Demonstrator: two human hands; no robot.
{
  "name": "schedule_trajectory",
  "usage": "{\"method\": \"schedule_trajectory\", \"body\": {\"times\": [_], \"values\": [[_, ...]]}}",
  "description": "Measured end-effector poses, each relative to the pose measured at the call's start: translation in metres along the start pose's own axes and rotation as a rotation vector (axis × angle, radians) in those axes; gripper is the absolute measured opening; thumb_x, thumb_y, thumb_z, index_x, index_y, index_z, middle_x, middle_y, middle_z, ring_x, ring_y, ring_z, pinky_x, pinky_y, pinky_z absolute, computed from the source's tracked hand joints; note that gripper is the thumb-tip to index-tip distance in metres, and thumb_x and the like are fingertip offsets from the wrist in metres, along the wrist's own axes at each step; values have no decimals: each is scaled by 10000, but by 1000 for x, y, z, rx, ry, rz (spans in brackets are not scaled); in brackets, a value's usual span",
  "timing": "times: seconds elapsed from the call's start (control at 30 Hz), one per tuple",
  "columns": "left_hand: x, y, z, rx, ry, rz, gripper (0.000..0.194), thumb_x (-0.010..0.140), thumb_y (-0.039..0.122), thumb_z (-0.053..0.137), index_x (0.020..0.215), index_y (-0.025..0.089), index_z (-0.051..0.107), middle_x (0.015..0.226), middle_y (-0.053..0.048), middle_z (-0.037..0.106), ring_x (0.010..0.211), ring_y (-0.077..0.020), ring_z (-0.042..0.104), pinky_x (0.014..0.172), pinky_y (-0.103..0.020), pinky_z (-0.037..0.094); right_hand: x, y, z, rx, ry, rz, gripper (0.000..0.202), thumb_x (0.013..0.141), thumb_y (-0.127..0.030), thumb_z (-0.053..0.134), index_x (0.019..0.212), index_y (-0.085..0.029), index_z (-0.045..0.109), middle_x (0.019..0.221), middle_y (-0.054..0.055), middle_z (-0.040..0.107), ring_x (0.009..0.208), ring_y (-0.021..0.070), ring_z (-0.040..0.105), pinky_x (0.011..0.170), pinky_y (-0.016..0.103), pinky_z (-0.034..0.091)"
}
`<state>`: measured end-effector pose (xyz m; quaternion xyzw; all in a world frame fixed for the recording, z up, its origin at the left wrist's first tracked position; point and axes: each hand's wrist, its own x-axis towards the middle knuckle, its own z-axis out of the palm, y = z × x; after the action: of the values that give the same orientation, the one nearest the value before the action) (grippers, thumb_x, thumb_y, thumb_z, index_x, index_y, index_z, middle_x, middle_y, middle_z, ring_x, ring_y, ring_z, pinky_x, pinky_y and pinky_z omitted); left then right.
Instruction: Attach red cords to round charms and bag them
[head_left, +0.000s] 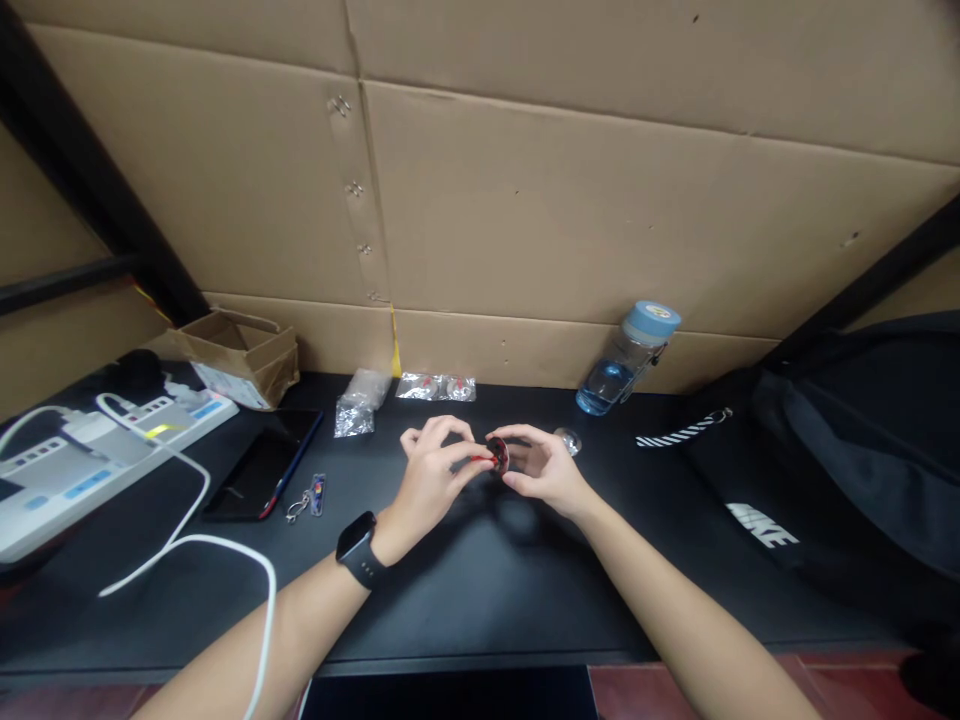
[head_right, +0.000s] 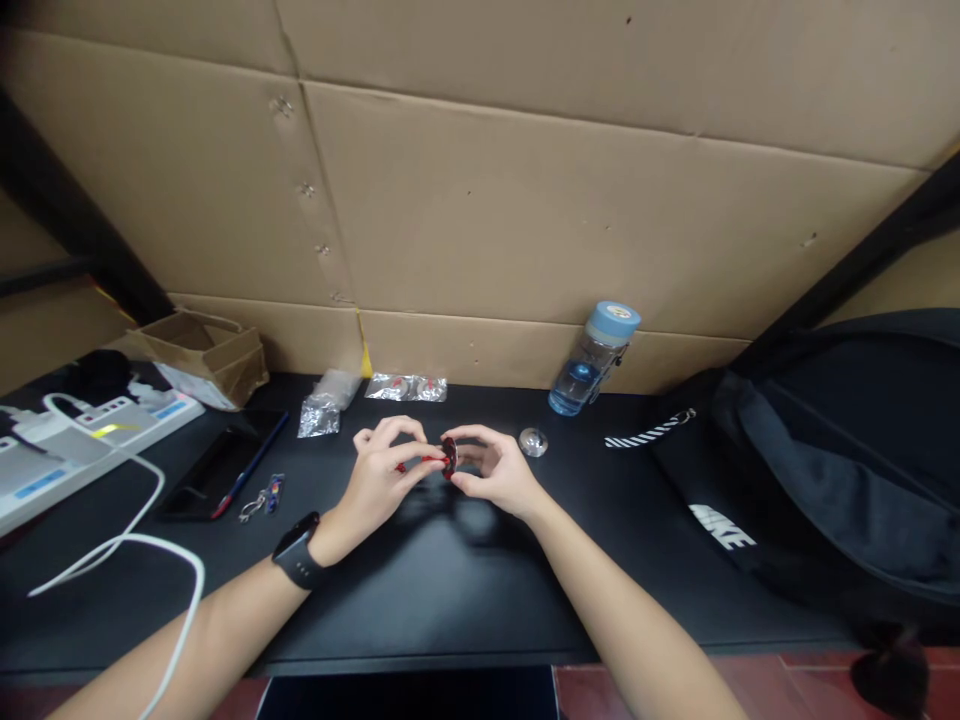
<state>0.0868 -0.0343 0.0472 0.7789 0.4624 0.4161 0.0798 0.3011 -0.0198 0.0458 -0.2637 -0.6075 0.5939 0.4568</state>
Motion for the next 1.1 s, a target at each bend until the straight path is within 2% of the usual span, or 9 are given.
{"method": "schedule_trajectory", "body": {"times": [0.1, 0.23, 0.5, 0.87, 1.1], "values": [[-1, 2, 1, 10, 45, -24, 140, 919, 394, 698, 883, 317, 809, 1152, -66, 659, 1218, -287, 529, 950, -448, 301, -1, 0, 2, 14, -9, 7, 519, 706, -224, 886, 1188, -252, 696, 1201, 87, 697, 1049, 234, 703, 926, 397, 576], [-1, 3, 2, 12, 41, -26, 130, 917, 376, 701, 875, 314, 808, 1179, -71, 640, 1238, -293, 511, 979, -462, 314, -1, 0, 5, 20, -9, 13, 530, 695, -236, 895, 1186, -253, 696, 1207, 90, 698, 1054, 239, 701, 926, 403, 576], [-1, 6, 0, -1, 42, -4, 90, 904, 336, 720, 871, 320, 802, 1169, -66, 622, 1201, -283, 506, 969, -457, 319, -1, 2, 5, 1, 2, 4, 536, 691, -228, 897, 1187, -260, 699, 1211, 82, 697, 1051, 241, 703, 916, 403, 586], [-1, 7, -2, 25, 27, 46, 134, 940, 324, 669, 888, 311, 791, 1110, -75, 618, 1213, -290, 482, 963, -462, 322, 0, 7, 8, 17, 47, -8, 559, 662, -187, 912, 1176, -253, 703, 1172, 78, 712, 987, 216, 716, 893, 392, 597], [0, 3, 0, 11, 72, 57, 93, 914, 277, 709, 876, 297, 791, 1053, -60, 605, 1153, -270, 503, 933, -433, 309, -1, 8, 12, 28, 112, 2, 526, 647, -188, 924, 1108, -234, 676, 1145, 84, 739, 989, 210, 738, 891, 370, 603]]}}
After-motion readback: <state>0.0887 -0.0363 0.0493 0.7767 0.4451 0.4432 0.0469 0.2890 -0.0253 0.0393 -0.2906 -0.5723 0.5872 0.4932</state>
